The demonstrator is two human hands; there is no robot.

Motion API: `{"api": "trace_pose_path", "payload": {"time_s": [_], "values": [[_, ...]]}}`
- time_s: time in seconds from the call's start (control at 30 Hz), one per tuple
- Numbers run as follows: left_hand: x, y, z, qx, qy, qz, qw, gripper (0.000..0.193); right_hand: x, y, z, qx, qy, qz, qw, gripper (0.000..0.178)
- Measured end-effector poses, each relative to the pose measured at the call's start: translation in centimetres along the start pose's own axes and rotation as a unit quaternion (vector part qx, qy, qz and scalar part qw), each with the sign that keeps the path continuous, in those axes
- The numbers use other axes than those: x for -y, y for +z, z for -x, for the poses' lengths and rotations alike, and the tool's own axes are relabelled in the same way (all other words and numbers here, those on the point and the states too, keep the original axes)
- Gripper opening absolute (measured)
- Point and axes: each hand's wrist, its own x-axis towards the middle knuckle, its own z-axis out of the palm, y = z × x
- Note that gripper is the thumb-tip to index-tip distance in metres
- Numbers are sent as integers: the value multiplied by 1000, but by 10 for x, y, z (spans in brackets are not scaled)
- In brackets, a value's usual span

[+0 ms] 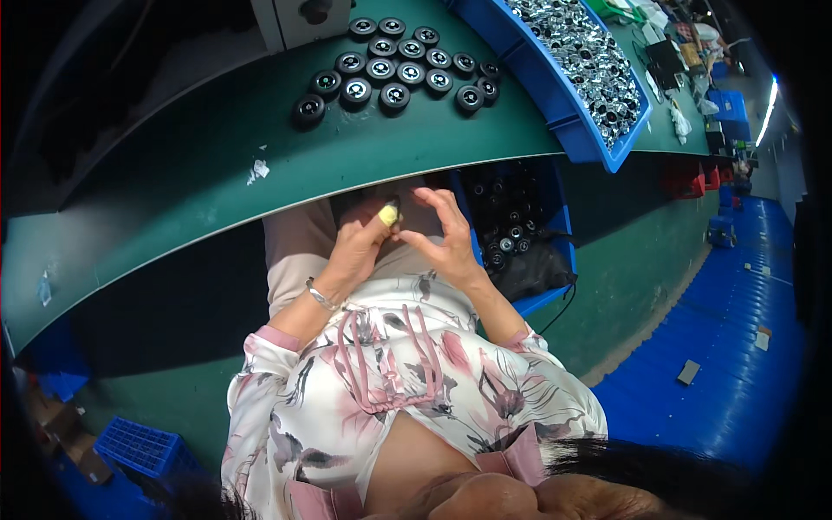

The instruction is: Manually assembling small black plastic components by inserting metal pins at a factory workbench.

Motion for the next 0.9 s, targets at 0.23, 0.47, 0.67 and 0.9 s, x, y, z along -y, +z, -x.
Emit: {"api": "trace_pose_path", "payload": {"time_s": [0.23,0.47,0.67,0.9], "values": [[1,5,-3,55,-81,262,960,33,10,-7,-2,-5,29,-31,999,45],[2,5,-3,54,-96,265,958,30,16,-10,-5,-27,-31,-11,999,40],[7,-2,-3,97,-86,184,974,33,15,-9,-7,-10,40,-57,998,27],[-3,8,0,107,-50,18,993,35,4,-23,-9,89,85,-146,982,28]]}}
